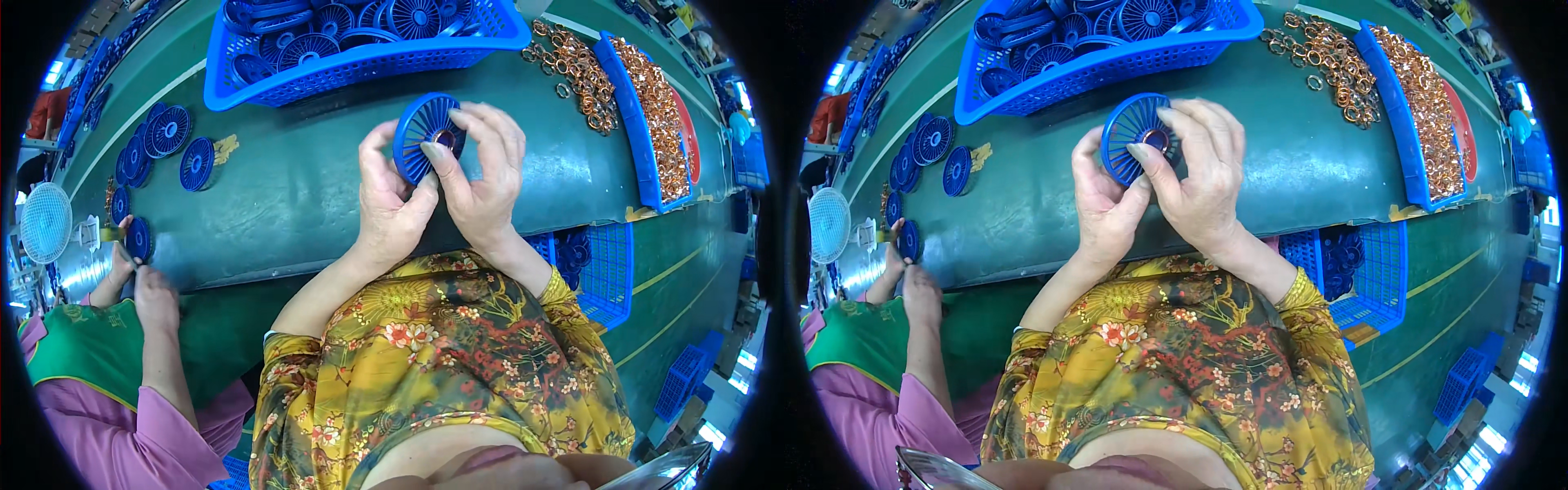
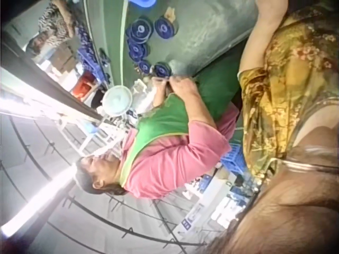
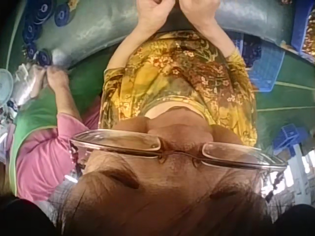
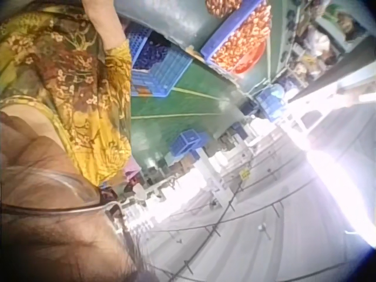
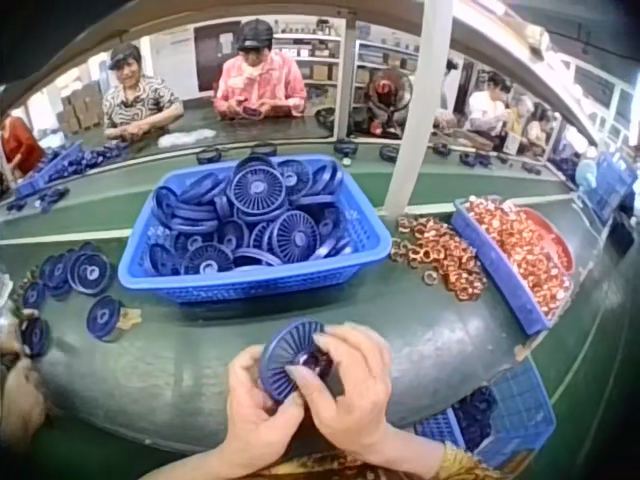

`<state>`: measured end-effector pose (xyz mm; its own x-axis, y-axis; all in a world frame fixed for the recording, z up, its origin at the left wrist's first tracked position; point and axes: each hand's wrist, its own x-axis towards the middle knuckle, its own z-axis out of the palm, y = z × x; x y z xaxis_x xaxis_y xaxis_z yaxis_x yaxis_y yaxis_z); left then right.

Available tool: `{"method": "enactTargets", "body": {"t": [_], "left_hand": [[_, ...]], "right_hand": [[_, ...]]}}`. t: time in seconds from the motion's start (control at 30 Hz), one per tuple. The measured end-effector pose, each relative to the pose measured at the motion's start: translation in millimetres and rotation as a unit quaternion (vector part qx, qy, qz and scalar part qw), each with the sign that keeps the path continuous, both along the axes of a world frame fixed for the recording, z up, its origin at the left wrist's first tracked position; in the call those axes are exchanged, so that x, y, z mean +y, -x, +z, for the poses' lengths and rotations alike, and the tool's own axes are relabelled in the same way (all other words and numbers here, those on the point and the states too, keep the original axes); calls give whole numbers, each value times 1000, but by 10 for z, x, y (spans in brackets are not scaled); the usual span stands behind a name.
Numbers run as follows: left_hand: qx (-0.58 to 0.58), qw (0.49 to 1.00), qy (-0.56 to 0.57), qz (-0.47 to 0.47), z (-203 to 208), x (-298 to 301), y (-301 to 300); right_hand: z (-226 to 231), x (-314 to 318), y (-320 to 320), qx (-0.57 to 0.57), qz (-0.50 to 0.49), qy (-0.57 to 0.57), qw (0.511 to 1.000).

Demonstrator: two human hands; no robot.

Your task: The person assembles fan components by picking up plastic wheel frames from a basket and metal rings from a tray, inserting and pressing a metal ring into the center of each wheel frame by hand, and setting the assembled parts on the table.

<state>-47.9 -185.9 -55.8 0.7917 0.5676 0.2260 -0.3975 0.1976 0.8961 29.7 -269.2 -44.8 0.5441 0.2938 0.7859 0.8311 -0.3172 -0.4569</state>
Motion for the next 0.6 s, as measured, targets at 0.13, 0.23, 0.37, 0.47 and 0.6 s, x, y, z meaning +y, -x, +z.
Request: {"method": "enactTargets", "body": {"t": [0.13,0.23,0.37,0.47,0.6], "left_hand": [[-2,980,103,-167,51,224,159],[12,974,150,-171,59,261,240],[47,975,151,-159,-36,271,263],[37,984,92,-145,-19,244,259],[55,982,143,-113,-16,210,189]], "right_hand": [[21,-156,-78,-70,74,90,991],[114,-216,-145,-83,180,138,970],[7,-192,-130,32,315,76,945],[-17,-205,-164,105,346,39,931],[58,-241,-153,46,256,54,964]]}}
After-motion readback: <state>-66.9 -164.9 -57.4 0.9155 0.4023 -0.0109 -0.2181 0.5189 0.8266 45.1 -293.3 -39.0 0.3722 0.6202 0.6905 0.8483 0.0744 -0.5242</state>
